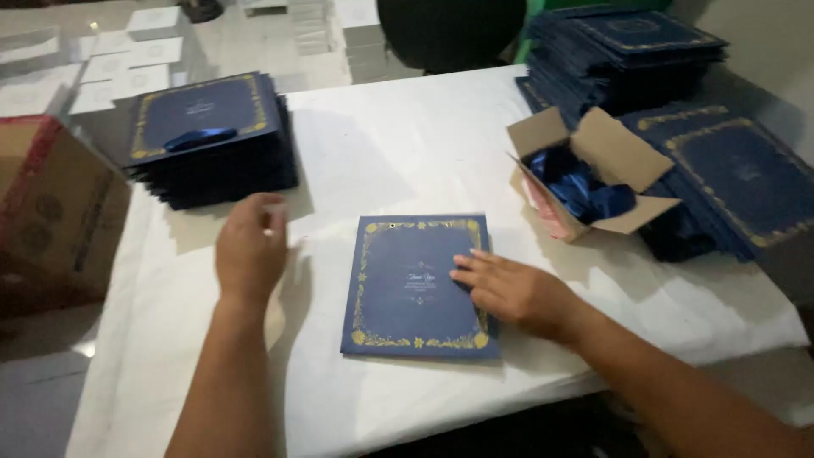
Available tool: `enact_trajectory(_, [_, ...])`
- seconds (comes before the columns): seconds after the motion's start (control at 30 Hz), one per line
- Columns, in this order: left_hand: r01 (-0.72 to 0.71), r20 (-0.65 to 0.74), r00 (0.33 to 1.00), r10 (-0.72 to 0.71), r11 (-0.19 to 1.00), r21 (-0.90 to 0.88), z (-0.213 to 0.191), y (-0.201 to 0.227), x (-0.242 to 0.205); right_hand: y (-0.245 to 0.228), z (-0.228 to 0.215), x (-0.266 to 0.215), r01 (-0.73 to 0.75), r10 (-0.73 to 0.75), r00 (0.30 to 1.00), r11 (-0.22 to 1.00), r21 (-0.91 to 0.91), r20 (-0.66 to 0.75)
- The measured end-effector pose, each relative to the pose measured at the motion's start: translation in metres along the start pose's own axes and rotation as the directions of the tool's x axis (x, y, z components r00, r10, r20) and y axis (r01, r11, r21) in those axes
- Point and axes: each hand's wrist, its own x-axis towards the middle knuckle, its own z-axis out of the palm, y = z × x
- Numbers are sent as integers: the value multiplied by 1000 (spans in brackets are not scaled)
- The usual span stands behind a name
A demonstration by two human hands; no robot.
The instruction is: Assembling blue gift bags by threading blue ribbons through pre-cut holes and tying them to create handles.
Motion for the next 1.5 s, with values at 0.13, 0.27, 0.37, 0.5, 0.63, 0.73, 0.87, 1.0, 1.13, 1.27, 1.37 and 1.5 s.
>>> enact_trajectory(0.13, [-190, 87, 974, 208, 965, -184, -4, 57, -2, 14, 8, -23, -80, 84, 992, 996, -51, 93])
enact_trajectory(0.27, [-469, 380, 761, 526, 851, -238, -3, 124, -9, 27, -25, -22, -119, 172, 975, 940, -319, 144])
enact_trajectory(0.37, [-515, 614, 615, 495, 842, -162, 4, 137, -16, 62, -45, -34, -179, 223, 973, 901, -395, 66])
enact_trajectory(0.5, [-458, 768, 535, 352, 885, -86, -8, 142, -15, 110, -84, -34, -645, 773, 619, 602, -470, 141])
enact_trajectory(0.63, [-382, 764, 578, 287, 922, -57, -31, 142, -11, 149, -81, -20, -817, 865, 452, 500, -289, 217])
enact_trajectory(0.73, [-359, 758, 606, 240, 933, -8, -37, 144, -9, 187, -62, -28, -617, 732, 648, 666, -419, 210])
enact_trajectory(0.87, [-281, 728, 649, 220, 959, -39, -38, 144, -5, 195, -51, -6, -535, 711, 600, 698, -477, 367])
enact_trajectory(1.0, [-246, 706, 679, 200, 968, -38, -26, 130, -3, 204, -57, -3, -592, 741, 573, 669, -449, 350])
enact_trajectory(1.13, [-225, 705, 688, 173, 974, -20, -24, 124, -2, 216, -81, -4, -535, 743, 531, 667, -519, 407])
enact_trajectory(1.27, [-270, 637, 710, 300, 951, -148, -17, 115, -3, 208, -126, 30, -915, 836, 112, 298, -273, 538])
enact_trajectory(1.37, [-260, 640, 712, 290, 955, -143, -13, 113, -4, 205, -156, 37, -931, 887, 249, 330, -157, 388])
enact_trajectory(1.5, [-258, 638, 713, 291, 955, -148, -13, 112, -5, 204, -161, 34, -730, 688, 681, 664, -161, -250])
